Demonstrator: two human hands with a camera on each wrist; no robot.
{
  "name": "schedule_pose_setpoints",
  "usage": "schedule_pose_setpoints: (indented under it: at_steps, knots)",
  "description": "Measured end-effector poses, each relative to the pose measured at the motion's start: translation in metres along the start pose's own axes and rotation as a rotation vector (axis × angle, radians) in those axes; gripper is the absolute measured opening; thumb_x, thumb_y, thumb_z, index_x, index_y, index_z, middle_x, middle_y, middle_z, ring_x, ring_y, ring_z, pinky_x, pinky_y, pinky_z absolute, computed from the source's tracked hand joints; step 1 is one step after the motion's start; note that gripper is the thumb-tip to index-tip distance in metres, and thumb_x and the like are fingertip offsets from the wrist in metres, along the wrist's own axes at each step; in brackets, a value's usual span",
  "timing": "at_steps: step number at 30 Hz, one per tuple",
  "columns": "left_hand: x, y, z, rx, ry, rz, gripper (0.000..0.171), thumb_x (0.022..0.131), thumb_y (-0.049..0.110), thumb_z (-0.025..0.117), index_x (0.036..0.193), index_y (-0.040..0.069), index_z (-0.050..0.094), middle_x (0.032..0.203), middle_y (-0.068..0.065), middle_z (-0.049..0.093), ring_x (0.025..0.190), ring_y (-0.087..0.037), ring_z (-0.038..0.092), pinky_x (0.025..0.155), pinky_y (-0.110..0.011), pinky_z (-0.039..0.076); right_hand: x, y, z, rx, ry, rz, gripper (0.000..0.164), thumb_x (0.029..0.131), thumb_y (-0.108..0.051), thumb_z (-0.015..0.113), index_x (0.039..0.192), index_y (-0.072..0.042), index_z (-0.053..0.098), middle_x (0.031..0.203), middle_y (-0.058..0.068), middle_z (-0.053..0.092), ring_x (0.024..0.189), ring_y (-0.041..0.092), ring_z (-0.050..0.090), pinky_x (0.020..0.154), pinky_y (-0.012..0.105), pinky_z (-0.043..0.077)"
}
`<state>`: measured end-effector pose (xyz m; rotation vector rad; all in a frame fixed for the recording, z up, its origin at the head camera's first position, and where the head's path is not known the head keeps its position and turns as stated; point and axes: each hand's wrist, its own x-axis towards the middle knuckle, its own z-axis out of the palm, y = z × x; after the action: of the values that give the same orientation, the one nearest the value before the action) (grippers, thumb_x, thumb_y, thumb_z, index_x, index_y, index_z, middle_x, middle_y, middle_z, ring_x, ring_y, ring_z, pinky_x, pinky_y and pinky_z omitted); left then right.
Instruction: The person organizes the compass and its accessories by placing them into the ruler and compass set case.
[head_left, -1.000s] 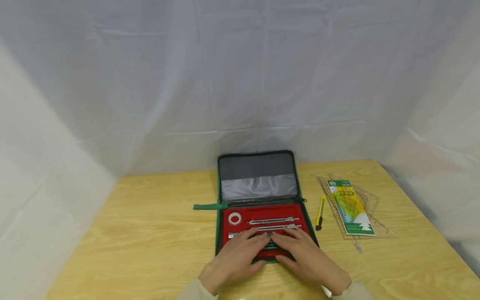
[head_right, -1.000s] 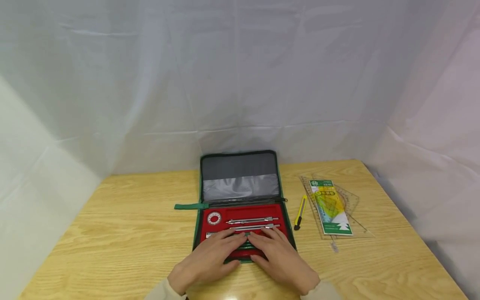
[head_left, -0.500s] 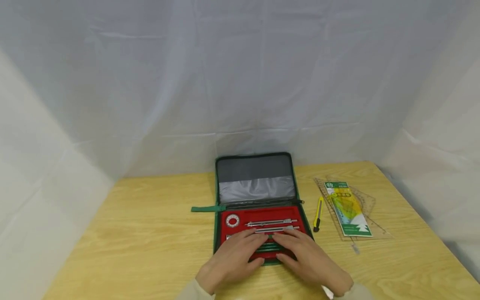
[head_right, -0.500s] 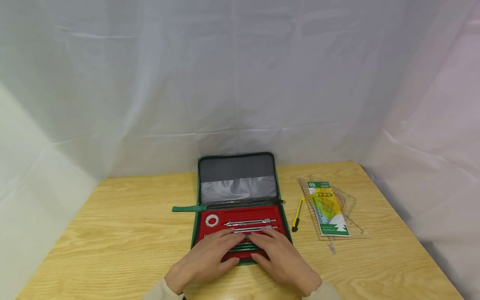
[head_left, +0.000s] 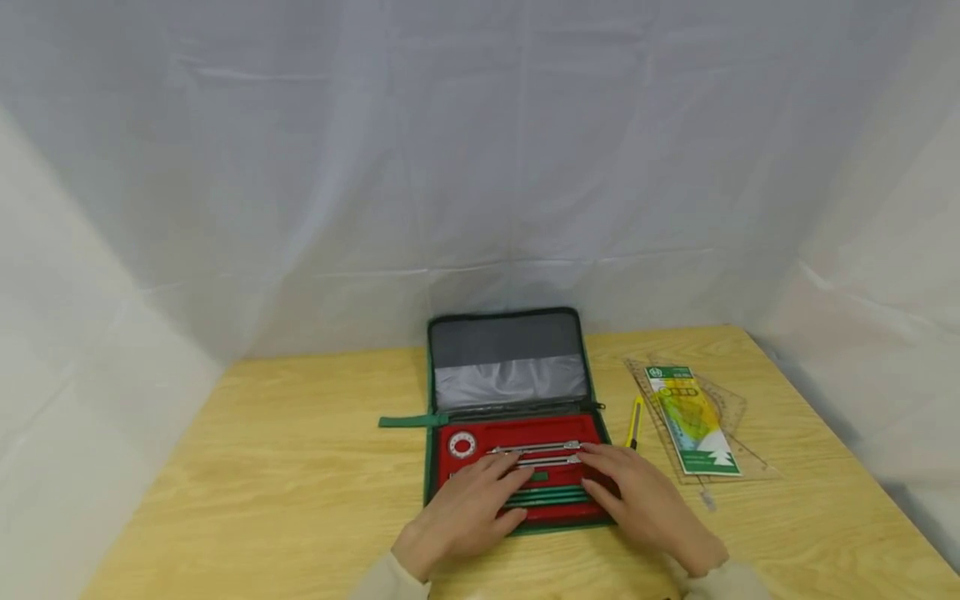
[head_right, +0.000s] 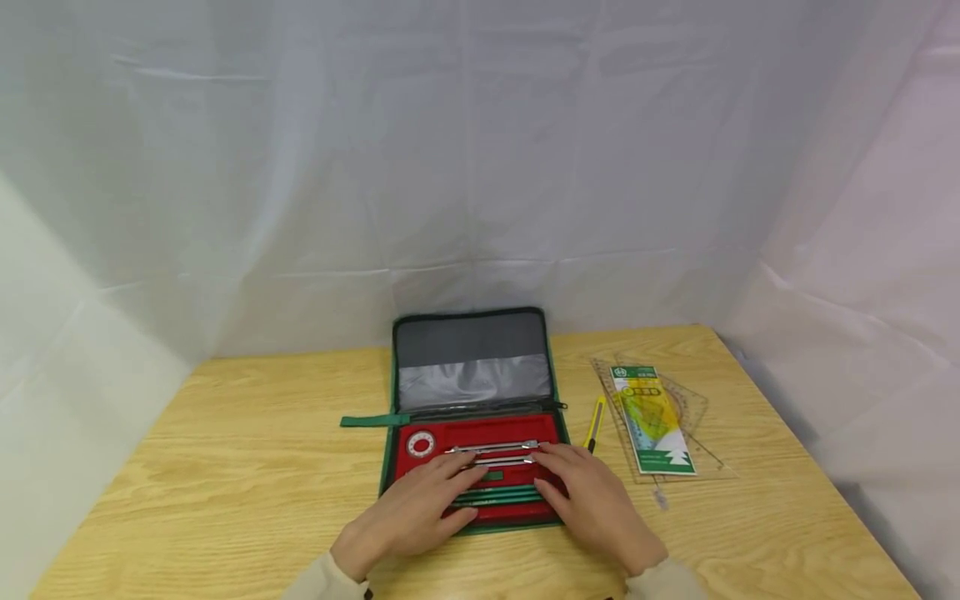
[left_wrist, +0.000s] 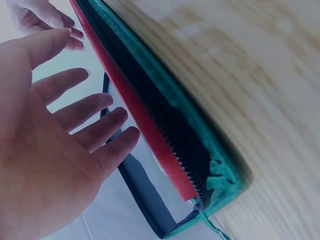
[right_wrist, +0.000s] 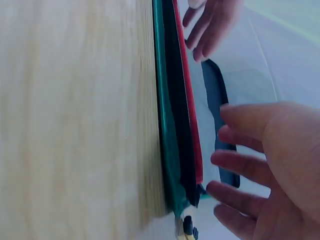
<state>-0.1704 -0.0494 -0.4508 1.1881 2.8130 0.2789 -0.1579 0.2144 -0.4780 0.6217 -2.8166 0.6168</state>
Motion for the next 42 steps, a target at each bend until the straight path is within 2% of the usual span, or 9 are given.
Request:
schedule_pose_setpoints:
  at_steps: [4,11,13,16,19,23,32,38,42]
  knots:
    - [0.003,-0.001,0.0,-0.018,0.001,-0.015,0.05,0.097,0.041,0.051,0.142,0.019,0.047,0.146,-0.006,0.04,0.132,-0.025,0.038,0.105,-0.042,0.036,0.003,0.007,-0.002,0.009,0.056,0.096,0.031,0.092,-0.026,0.065,0.119,-0.01,0.068,0.125,0.008,0.06,0.113,0.029,0.056,0.093,0.049,0.045]
    - [0.01,-0.003,-0.001,0.003,0.023,0.016,0.049,0.098,0.038,0.051,0.141,0.016,0.047,0.146,-0.004,0.041,0.133,-0.022,0.038,0.106,-0.041,0.033,0.011,0.022,-0.009,0.046,0.116,0.265,0.029,0.094,-0.024,0.061,0.115,-0.004,0.068,0.12,0.013,0.061,0.109,0.034,0.057,0.088,0.051,0.047]
    - [0.012,-0.002,-0.001,0.004,0.015,0.016,0.049,0.098,0.038,0.052,0.142,0.016,0.047,0.147,-0.004,0.04,0.133,-0.022,0.037,0.106,-0.041,0.033,0.013,0.027,-0.012,0.03,0.128,0.293,0.029,0.094,-0.024,0.061,0.115,-0.004,0.067,0.118,0.014,0.062,0.105,0.033,0.059,0.084,0.05,0.049]
    - [0.014,-0.002,-0.002,0.009,0.0,0.019,0.049,0.098,0.038,0.052,0.142,0.017,0.047,0.148,-0.004,0.039,0.133,-0.023,0.037,0.106,-0.04,0.034,0.016,0.032,-0.017,-0.005,0.142,0.317,0.029,0.092,-0.023,0.063,0.113,-0.005,0.068,0.114,0.015,0.064,0.094,0.029,0.063,0.07,0.044,0.053]
    - [0.018,-0.002,-0.003,0.002,-0.009,0.039,0.049,0.098,0.037,0.052,0.142,0.017,0.047,0.148,-0.004,0.039,0.133,-0.023,0.037,0.106,-0.039,0.034,0.017,0.035,-0.021,-0.004,0.123,0.351,0.029,0.091,-0.022,0.065,0.112,-0.004,0.068,0.11,0.015,0.065,0.084,0.025,0.064,0.059,0.038,0.053]
    - [0.023,0.0,-0.003,0.005,-0.002,0.057,0.048,0.098,0.036,0.052,0.142,0.017,0.047,0.147,-0.004,0.04,0.132,-0.022,0.039,0.104,-0.039,0.037,0.018,0.039,-0.022,0.013,0.075,0.409,0.032,0.091,-0.026,0.064,0.113,-0.003,0.066,0.105,0.012,0.064,0.079,0.021,0.063,0.055,0.033,0.051]
    - [0.031,0.002,0.0,0.054,0.02,0.091,0.047,0.097,0.035,0.053,0.14,0.017,0.049,0.145,-0.005,0.042,0.13,-0.022,0.041,0.103,-0.037,0.038,0.021,0.045,-0.019,0.011,-0.02,0.533,0.05,0.09,-0.036,0.063,0.118,0.005,0.057,0.103,0.016,0.06,0.08,0.024,0.061,0.058,0.041,0.051]
    - [0.033,0.003,0.002,0.072,0.03,0.108,0.046,0.098,0.034,0.053,0.14,0.016,0.05,0.145,-0.006,0.043,0.13,-0.022,0.041,0.104,-0.036,0.037,0.025,0.048,-0.019,0.012,-0.042,0.554,0.048,0.09,-0.036,0.064,0.106,0.01,0.06,0.097,0.02,0.06,0.071,0.023,0.057,0.055,0.04,0.05]
    - [0.033,0.003,0.001,0.058,0.009,0.098,0.047,0.098,0.035,0.052,0.141,0.016,0.048,0.146,-0.005,0.041,0.131,-0.022,0.04,0.105,-0.036,0.035,0.03,0.049,-0.019,0.03,-0.042,0.546,0.031,0.09,-0.026,0.064,0.075,0.002,0.062,0.069,0.009,0.057,0.053,0.016,0.046,0.044,0.03,0.04]
